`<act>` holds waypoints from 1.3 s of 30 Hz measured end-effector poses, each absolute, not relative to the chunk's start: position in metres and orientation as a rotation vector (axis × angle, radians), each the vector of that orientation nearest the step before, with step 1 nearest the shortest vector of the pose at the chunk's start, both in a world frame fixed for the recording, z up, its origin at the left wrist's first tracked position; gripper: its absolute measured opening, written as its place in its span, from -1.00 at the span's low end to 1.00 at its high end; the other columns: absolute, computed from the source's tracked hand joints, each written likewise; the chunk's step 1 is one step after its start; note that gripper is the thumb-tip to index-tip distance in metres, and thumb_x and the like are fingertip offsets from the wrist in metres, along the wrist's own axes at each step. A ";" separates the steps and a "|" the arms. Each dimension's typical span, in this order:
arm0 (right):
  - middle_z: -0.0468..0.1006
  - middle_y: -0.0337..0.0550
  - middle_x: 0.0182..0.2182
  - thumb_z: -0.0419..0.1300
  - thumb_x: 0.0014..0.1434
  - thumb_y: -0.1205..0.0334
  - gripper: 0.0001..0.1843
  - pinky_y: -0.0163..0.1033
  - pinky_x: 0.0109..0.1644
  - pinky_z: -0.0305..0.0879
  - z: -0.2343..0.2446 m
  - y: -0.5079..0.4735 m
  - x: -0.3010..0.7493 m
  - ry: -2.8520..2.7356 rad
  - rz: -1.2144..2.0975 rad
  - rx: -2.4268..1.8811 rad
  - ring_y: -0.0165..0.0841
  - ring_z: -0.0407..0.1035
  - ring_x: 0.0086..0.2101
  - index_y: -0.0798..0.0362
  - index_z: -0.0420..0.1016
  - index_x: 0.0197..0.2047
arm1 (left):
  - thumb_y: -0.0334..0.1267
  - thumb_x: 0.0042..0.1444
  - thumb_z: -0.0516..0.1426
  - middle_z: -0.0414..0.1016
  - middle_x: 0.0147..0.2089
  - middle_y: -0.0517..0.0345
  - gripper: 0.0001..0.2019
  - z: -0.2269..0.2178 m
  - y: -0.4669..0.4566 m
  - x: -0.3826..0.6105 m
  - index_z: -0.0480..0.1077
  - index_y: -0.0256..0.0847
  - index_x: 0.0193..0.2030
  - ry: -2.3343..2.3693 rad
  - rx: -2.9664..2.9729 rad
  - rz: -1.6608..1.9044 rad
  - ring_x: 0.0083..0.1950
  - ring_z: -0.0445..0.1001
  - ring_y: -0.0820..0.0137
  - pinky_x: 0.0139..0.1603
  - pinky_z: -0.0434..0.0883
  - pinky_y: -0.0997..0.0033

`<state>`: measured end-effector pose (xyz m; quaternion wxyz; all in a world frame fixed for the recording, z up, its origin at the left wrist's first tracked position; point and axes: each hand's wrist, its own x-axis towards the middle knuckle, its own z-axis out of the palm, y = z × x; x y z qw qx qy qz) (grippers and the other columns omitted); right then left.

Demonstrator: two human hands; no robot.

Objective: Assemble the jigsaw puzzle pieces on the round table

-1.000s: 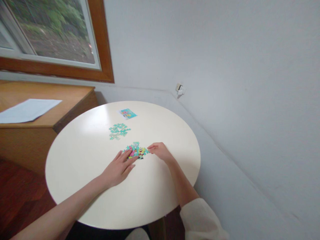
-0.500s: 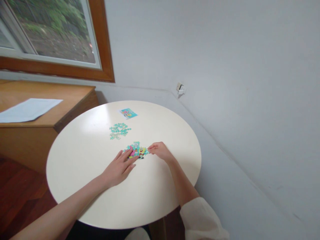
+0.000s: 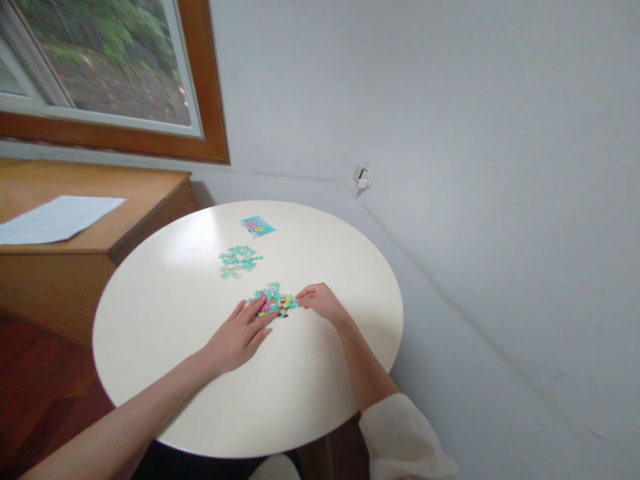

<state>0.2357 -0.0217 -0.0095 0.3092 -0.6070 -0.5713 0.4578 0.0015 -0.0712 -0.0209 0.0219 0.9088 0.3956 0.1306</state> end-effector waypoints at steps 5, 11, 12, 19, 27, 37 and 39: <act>0.42 -0.28 -0.68 0.23 -0.12 0.37 -0.93 -0.41 -0.50 0.13 -0.010 -0.021 0.234 -1.523 1.187 -1.625 -0.52 0.24 -0.61 0.17 0.51 -0.46 | -0.11 0.27 -0.17 0.18 0.26 -0.09 -0.58 -0.023 -0.071 0.002 0.17 -0.06 0.23 1.229 2.811 0.426 0.33 0.03 0.19 0.27 0.04 -0.07; 0.43 -0.27 -0.67 0.22 -0.11 0.37 -0.95 -0.42 -0.51 0.12 -0.007 -0.022 0.233 -1.537 1.202 -1.628 -0.52 0.26 -0.60 0.17 0.49 -0.47 | -0.10 0.27 -0.17 0.18 0.26 -0.06 -0.58 -0.025 -0.071 0.002 0.18 -0.06 0.22 1.222 2.806 0.471 0.33 0.02 0.20 0.27 0.04 -0.07; 0.43 -0.27 -0.67 0.22 -0.11 0.37 -0.95 -0.42 -0.51 0.12 -0.007 -0.022 0.232 -1.538 1.201 -1.629 -0.52 0.25 -0.60 0.17 0.49 -0.47 | -0.10 0.27 -0.17 0.18 0.26 -0.06 -0.58 -0.025 -0.071 0.002 0.17 -0.06 0.22 1.223 2.807 0.466 0.33 0.02 0.20 0.27 0.04 -0.07; 0.42 -0.27 -0.68 0.22 -0.11 0.37 -0.95 -0.42 -0.53 0.11 -0.006 -0.022 0.232 -1.549 1.184 -1.628 -0.52 0.25 -0.61 0.17 0.49 -0.48 | -0.10 0.27 -0.17 0.15 0.28 -0.08 -0.57 -0.023 -0.070 0.002 0.17 -0.06 0.23 1.238 2.814 0.405 0.34 0.00 0.19 0.27 0.04 -0.07; 0.45 -0.25 -0.66 0.23 -0.12 0.36 -0.93 -0.42 -0.52 0.13 -0.007 -0.023 0.234 -1.568 1.161 -1.635 -0.51 0.26 -0.59 0.16 0.52 -0.47 | -0.10 0.27 -0.18 0.15 0.28 -0.07 -0.58 -0.024 -0.071 0.003 0.19 -0.06 0.21 1.237 2.788 0.431 0.34 0.00 0.19 0.27 0.04 -0.06; 0.45 -0.25 -0.66 0.24 -0.12 0.34 -0.91 -0.42 -0.52 0.14 -0.014 -0.018 0.236 -1.576 1.156 -1.637 -0.52 0.25 -0.60 0.18 0.52 -0.45 | -0.11 0.27 -0.17 0.14 0.28 -0.09 -0.58 -0.027 -0.069 0.003 0.18 -0.07 0.22 1.241 2.804 0.418 0.34 0.01 0.18 0.26 0.04 -0.07; 0.46 -0.24 -0.66 0.24 -0.12 0.35 -0.92 -0.42 -0.52 0.14 -0.013 -0.018 0.235 -1.574 1.160 -1.638 -0.51 0.26 -0.59 0.17 0.51 -0.47 | -0.11 0.27 -0.17 0.14 0.28 -0.09 -0.58 -0.027 -0.070 0.003 0.18 -0.07 0.22 1.241 2.805 0.421 0.33 0.01 0.18 0.26 0.04 -0.08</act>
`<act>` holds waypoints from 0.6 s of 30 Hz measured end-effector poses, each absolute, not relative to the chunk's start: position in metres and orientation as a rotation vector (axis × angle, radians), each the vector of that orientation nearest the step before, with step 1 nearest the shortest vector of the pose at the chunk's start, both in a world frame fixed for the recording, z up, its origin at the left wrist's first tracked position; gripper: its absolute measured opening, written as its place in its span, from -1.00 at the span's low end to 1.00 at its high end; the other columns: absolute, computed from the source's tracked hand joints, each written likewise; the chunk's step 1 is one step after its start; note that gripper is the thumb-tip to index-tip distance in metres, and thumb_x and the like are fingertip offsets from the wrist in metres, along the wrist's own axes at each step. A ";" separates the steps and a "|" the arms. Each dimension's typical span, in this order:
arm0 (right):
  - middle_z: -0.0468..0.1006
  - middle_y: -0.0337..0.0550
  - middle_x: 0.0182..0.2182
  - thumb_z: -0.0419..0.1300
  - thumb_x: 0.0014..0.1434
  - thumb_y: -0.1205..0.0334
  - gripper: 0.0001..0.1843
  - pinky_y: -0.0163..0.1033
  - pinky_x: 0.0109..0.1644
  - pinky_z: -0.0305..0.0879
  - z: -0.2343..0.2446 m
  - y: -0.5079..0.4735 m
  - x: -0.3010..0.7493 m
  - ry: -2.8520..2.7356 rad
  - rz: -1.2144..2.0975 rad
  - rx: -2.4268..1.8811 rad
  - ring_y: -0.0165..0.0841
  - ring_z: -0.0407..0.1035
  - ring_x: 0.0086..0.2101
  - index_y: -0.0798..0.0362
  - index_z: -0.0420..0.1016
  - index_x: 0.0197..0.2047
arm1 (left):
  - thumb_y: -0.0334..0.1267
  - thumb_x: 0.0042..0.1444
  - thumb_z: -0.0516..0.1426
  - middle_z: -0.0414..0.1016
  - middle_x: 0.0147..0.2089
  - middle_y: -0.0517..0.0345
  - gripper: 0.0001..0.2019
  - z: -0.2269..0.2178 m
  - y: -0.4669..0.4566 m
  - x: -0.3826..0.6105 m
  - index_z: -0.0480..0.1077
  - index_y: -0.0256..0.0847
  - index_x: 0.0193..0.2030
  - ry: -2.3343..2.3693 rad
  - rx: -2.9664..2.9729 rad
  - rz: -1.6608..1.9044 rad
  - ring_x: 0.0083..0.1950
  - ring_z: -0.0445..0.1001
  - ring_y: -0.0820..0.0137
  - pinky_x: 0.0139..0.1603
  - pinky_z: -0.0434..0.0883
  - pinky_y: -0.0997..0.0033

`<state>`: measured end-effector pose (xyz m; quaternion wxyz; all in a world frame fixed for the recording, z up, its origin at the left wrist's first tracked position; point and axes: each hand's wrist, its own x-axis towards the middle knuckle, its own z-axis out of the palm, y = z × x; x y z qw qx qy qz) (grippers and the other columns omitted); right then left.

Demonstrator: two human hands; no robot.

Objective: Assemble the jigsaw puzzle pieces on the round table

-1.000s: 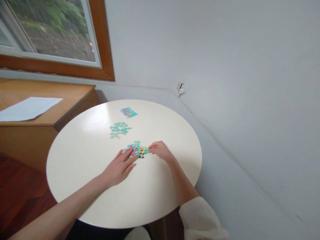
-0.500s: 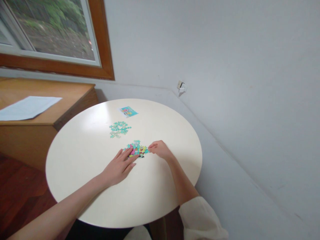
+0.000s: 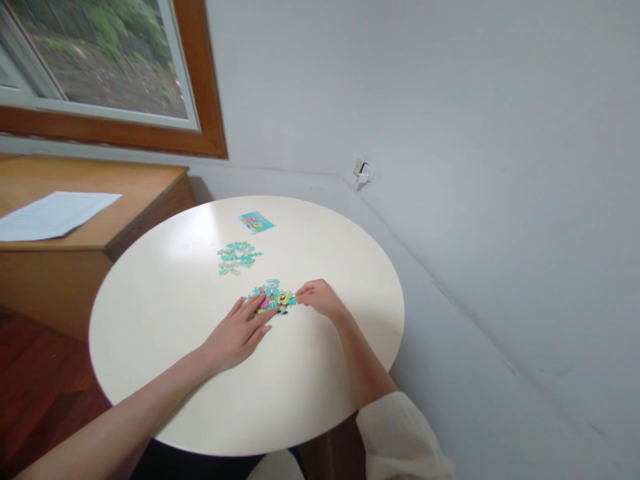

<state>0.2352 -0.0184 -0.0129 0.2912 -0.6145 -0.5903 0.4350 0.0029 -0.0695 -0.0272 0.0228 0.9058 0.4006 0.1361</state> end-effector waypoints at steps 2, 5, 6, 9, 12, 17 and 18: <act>0.45 -0.25 -0.66 0.24 -0.13 0.35 -0.94 -0.41 -0.52 0.14 -0.011 -0.019 0.234 -1.570 1.164 -1.640 -0.51 0.27 -0.59 0.16 0.50 -0.49 | -0.11 0.27 -0.18 0.15 0.28 -0.07 -0.58 -0.027 -0.070 0.003 0.18 -0.06 0.22 1.240 2.804 0.429 0.34 0.01 0.19 0.26 0.04 -0.08; 0.44 -0.26 -0.66 0.22 -0.13 0.36 -0.95 -0.41 -0.52 0.13 -0.007 -0.021 0.233 -1.569 1.167 -1.645 -0.51 0.26 -0.60 0.16 0.48 -0.50 | -0.10 0.27 -0.19 0.15 0.28 -0.06 -0.58 -0.027 -0.070 0.003 0.18 -0.06 0.22 1.235 2.801 0.427 0.34 0.00 0.19 0.27 0.04 -0.07; 0.43 -0.27 -0.67 0.22 -0.13 0.36 -0.95 -0.41 -0.52 0.12 -0.006 -0.021 0.232 -1.572 1.169 -1.644 -0.51 0.26 -0.60 0.15 0.48 -0.49 | -0.11 0.27 -0.19 0.14 0.28 -0.06 -0.58 -0.027 -0.070 0.003 0.18 -0.06 0.22 1.234 2.800 0.431 0.34 0.00 0.20 0.27 0.04 -0.07; 0.40 -0.31 -0.69 0.22 -0.13 0.36 -0.93 -0.42 -0.55 0.08 -0.005 -0.022 0.232 -1.596 1.167 -1.636 -0.52 0.23 -0.61 0.14 0.45 -0.46 | -0.11 0.27 -0.19 0.16 0.27 -0.04 -0.58 -0.029 -0.070 0.003 0.18 -0.05 0.22 1.229 2.804 0.457 0.34 0.00 0.21 0.27 0.04 -0.07; 0.37 -0.37 -0.70 0.22 -0.15 0.36 -0.89 -0.42 -0.56 0.05 -0.005 -0.022 0.233 -1.615 1.157 -1.614 -0.54 0.19 -0.64 0.11 0.38 -0.45 | -0.11 0.27 -0.18 0.18 0.26 -0.04 -0.58 -0.030 -0.069 0.003 0.18 -0.06 0.22 1.219 2.801 0.484 0.34 0.01 0.21 0.27 0.03 -0.06; 0.36 -0.38 -0.70 0.22 -0.16 0.36 -0.86 -0.43 -0.56 0.03 -0.007 -0.020 0.234 -1.636 1.197 -1.581 -0.54 0.18 -0.63 0.09 0.30 -0.50 | -0.11 0.27 -0.18 0.17 0.27 -0.06 -0.58 -0.030 -0.069 0.003 0.17 -0.07 0.22 1.219 2.807 0.468 0.34 -0.01 0.20 0.28 0.03 -0.07; 0.36 -0.37 -0.70 0.22 -0.16 0.36 -0.87 -0.43 -0.56 0.02 -0.008 -0.019 0.234 -1.643 1.199 -1.583 -0.54 0.18 -0.63 0.09 0.30 -0.51 | -0.11 0.27 -0.18 0.17 0.27 -0.07 -0.58 -0.030 -0.069 0.003 0.18 -0.07 0.22 1.222 2.810 0.453 0.34 -0.01 0.20 0.27 0.03 -0.07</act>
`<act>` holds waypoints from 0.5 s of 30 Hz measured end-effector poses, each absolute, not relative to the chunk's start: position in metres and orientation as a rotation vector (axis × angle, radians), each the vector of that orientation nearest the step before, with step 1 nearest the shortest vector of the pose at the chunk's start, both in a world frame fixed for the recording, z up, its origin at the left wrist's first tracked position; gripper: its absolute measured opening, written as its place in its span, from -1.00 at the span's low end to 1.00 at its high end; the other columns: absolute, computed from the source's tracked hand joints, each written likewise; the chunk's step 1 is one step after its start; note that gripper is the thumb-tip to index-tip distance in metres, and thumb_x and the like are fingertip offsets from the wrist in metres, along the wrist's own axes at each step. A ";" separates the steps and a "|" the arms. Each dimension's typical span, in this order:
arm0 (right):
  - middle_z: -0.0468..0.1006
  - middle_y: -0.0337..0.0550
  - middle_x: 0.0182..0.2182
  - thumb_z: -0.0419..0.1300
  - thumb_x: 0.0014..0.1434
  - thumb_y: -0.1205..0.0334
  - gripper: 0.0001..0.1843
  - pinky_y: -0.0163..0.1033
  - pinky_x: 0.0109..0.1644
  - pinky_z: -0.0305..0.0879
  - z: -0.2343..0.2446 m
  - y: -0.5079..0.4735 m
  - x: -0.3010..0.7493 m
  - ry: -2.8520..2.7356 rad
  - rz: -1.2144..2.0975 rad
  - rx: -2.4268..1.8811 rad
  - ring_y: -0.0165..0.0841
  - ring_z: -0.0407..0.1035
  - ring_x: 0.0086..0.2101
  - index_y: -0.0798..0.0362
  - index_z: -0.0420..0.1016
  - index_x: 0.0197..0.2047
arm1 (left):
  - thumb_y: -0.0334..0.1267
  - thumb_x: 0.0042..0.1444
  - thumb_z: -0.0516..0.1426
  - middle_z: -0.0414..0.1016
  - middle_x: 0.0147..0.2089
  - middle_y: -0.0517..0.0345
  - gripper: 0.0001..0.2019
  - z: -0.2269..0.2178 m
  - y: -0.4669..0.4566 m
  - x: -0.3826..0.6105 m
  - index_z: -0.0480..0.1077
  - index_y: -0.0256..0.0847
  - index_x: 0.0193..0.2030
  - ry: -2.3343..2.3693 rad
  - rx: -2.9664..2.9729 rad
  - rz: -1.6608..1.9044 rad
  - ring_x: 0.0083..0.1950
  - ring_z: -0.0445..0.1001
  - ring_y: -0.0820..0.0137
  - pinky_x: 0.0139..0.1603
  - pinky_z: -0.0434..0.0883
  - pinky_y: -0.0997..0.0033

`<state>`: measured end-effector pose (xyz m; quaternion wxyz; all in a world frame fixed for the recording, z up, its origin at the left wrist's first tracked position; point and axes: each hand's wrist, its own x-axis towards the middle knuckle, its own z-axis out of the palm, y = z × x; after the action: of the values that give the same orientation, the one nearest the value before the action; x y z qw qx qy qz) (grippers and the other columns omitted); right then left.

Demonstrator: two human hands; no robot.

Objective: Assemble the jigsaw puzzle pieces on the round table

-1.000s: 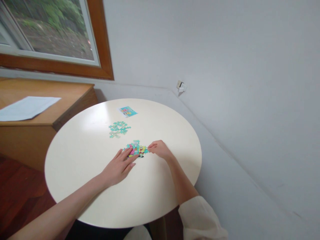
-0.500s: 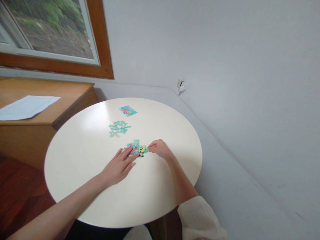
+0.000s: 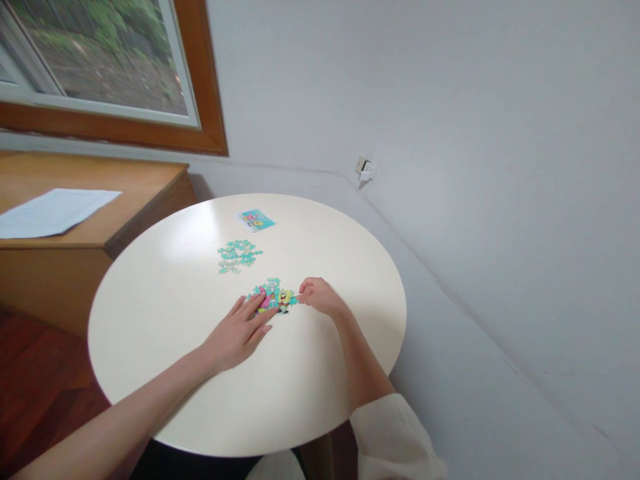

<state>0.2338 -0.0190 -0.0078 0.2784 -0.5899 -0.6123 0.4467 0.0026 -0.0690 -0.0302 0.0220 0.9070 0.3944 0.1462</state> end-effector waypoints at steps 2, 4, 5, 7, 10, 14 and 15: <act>0.35 -0.37 -0.70 0.21 -0.16 0.36 -0.88 -0.42 -0.56 0.02 -0.009 -0.018 0.234 -1.654 1.193 -1.594 -0.55 0.17 -0.63 0.09 0.30 -0.54 | -0.11 0.27 -0.18 0.17 0.27 -0.08 -0.58 -0.030 -0.069 0.003 0.18 -0.08 0.22 1.228 2.814 0.441 0.34 0.00 0.20 0.27 0.03 -0.07; 0.35 -0.37 -0.70 0.22 -0.17 0.35 -0.87 -0.42 -0.56 0.01 -0.010 -0.016 0.234 -1.660 1.185 -1.606 -0.55 0.16 -0.64 0.09 0.30 -0.55 | -0.11 0.27 -0.18 0.16 0.27 -0.07 -0.58 -0.031 -0.069 0.003 0.18 -0.08 0.22 1.228 2.817 0.451 0.34 0.00 0.20 0.27 0.03 -0.06; 0.35 -0.38 -0.71 0.23 -0.17 0.35 -0.87 -0.42 -0.56 0.01 -0.010 -0.016 0.234 -1.665 1.182 -1.610 -0.55 0.16 -0.64 0.09 0.30 -0.55 | -0.12 0.27 -0.18 0.16 0.27 -0.06 -0.58 -0.031 -0.068 0.003 0.18 -0.07 0.22 1.226 2.818 0.460 0.34 0.00 0.20 0.28 0.03 -0.06; 0.35 -0.37 -0.70 0.23 -0.17 0.35 -0.87 -0.42 -0.56 0.01 -0.009 -0.015 0.234 -1.679 1.177 -1.616 -0.55 0.17 -0.64 0.09 0.31 -0.55 | -0.12 0.27 -0.18 0.17 0.27 -0.06 -0.58 -0.032 -0.068 0.003 0.18 -0.07 0.22 1.223 2.818 0.470 0.34 0.00 0.21 0.28 0.03 -0.06; 0.34 -0.37 -0.71 0.22 -0.16 0.36 -0.88 -0.42 -0.55 0.01 -0.008 -0.014 0.234 -1.706 1.158 -1.631 -0.54 0.17 -0.63 0.09 0.31 -0.55 | -0.11 0.27 -0.18 0.18 0.26 -0.07 -0.58 -0.032 -0.068 0.003 0.19 -0.09 0.22 1.224 2.814 0.468 0.34 0.00 0.20 0.28 0.02 -0.06; 0.33 -0.37 -0.70 0.21 -0.15 0.39 -0.89 -0.40 -0.55 0.01 -0.006 -0.015 0.231 -1.721 1.137 -1.656 -0.54 0.15 -0.64 0.09 0.30 -0.56 | -0.11 0.27 -0.18 0.17 0.27 -0.09 -0.57 -0.032 -0.068 0.003 0.18 -0.09 0.22 1.226 2.814 0.451 0.34 -0.01 0.19 0.28 0.02 -0.06; 0.33 -0.37 -0.70 0.20 -0.15 0.39 -0.88 -0.40 -0.55 0.01 -0.006 -0.015 0.231 -1.722 1.131 -1.664 -0.54 0.15 -0.64 0.09 0.30 -0.56 | -0.11 0.27 -0.18 0.16 0.27 -0.09 -0.57 -0.032 -0.068 0.003 0.18 -0.09 0.22 1.228 2.814 0.446 0.34 -0.01 0.19 0.28 0.02 -0.06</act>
<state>0.2309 -0.0148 -0.0055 0.2440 -0.6094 -0.6305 0.4141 0.0032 -0.0680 -0.0317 0.0196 0.9069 0.3956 0.1439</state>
